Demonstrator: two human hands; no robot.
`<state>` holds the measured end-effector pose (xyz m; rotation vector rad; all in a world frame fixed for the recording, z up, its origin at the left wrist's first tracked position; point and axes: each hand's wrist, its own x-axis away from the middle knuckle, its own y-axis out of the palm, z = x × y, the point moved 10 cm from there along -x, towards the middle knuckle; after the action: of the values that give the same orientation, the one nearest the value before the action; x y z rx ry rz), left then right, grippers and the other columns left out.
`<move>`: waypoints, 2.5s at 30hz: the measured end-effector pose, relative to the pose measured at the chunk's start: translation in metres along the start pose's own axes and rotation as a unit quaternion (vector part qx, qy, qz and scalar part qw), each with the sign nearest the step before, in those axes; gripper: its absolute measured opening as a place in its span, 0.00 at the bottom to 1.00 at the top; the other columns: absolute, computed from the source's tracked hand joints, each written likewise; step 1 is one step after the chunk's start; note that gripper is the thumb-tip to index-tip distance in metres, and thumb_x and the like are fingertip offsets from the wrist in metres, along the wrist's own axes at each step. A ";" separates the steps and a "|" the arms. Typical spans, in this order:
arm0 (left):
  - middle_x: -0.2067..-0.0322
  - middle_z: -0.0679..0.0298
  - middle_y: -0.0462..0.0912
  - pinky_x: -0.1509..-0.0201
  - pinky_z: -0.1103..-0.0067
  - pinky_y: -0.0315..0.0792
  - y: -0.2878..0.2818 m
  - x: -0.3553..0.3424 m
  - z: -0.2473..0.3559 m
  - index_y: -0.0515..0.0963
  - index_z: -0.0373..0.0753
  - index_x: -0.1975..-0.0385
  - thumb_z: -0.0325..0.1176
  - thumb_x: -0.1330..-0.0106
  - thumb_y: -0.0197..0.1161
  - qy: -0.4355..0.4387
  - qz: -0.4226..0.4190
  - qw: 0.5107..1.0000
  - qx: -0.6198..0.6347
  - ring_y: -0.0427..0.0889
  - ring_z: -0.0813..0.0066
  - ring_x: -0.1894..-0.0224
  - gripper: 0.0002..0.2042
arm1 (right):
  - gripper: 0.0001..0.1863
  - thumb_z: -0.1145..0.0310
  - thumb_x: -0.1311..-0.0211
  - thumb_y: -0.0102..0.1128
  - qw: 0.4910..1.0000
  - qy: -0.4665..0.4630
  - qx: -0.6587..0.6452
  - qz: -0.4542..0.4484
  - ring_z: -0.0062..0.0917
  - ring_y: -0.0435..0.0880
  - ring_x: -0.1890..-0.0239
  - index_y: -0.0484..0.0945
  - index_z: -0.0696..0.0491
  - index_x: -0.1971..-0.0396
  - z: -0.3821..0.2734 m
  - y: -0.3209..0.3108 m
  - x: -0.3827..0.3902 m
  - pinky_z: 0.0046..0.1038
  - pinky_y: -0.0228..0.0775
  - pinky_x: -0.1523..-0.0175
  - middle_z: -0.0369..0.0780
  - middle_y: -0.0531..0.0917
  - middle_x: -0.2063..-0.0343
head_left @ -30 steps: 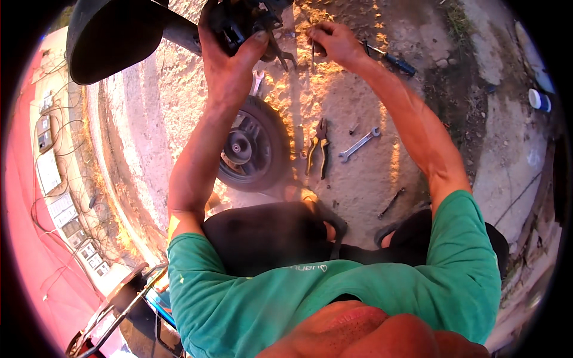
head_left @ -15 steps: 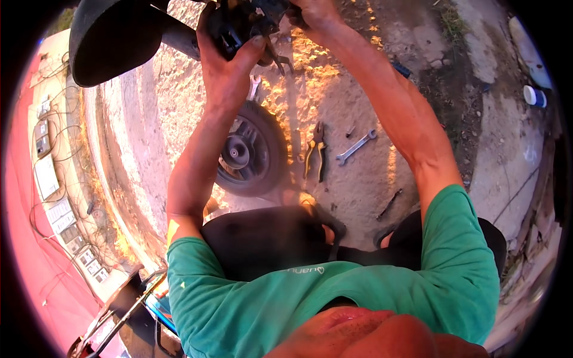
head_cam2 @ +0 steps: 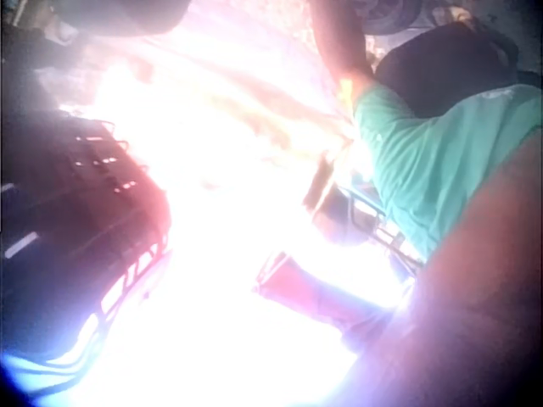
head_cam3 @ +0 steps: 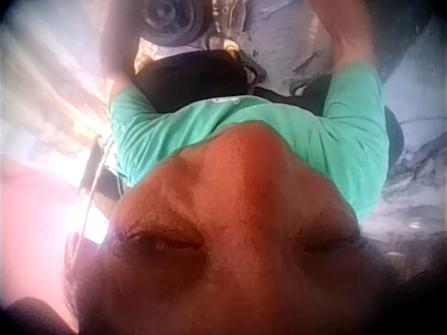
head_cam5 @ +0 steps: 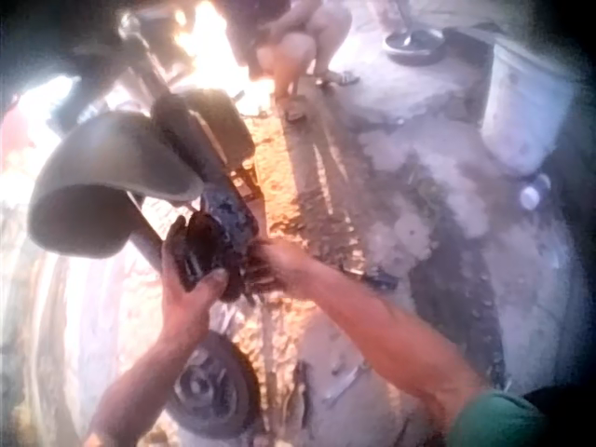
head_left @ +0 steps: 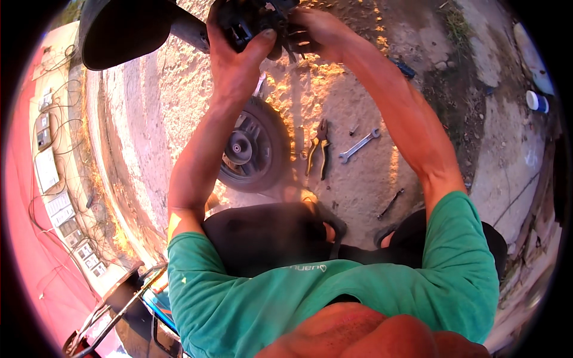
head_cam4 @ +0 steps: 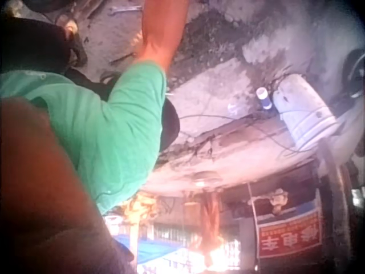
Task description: The person disassembles a brake component from a bicycle, removes the internal brake shoes, and uses a brush to clean the inner surface of the housing.
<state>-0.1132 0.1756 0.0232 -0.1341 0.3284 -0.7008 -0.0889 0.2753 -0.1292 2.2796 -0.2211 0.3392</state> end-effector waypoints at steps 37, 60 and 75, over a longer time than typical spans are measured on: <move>0.34 0.54 0.72 0.35 0.67 0.73 0.004 0.001 0.014 0.53 0.37 0.24 0.30 0.41 0.65 -0.029 -0.031 0.999 -0.005 0.75 0.60 0.35 0.43 | 0.19 0.74 0.35 0.58 0.823 -0.217 0.520 -0.073 0.20 0.83 0.57 0.81 0.56 0.44 -0.040 0.018 0.056 0.26 0.77 0.51 0.37 0.87 0.57; 0.31 0.53 0.68 0.32 0.69 0.72 -0.007 -0.004 0.007 0.51 0.36 0.23 0.20 0.42 0.64 0.000 -0.038 0.997 -0.067 0.71 0.61 0.31 0.44 | 0.22 0.54 0.21 0.51 0.981 -0.125 0.142 -0.048 0.23 0.86 0.56 0.80 0.56 0.44 0.001 0.030 0.073 0.30 0.81 0.52 0.36 0.86 0.58; 0.25 0.59 0.59 0.29 0.68 0.67 -0.013 0.004 -0.009 0.46 0.45 0.20 0.37 0.18 0.47 -0.061 -0.057 0.996 0.021 0.64 0.64 0.27 0.30 | 0.20 0.50 0.22 0.55 0.993 -0.064 0.017 -0.100 0.24 0.86 0.56 0.80 0.49 0.46 0.024 0.046 0.069 0.30 0.77 0.55 0.33 0.86 0.61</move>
<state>-0.1210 0.1627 0.0169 -0.1548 0.1904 -0.8080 -0.0315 0.2240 -0.0908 2.3366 -0.0507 0.0927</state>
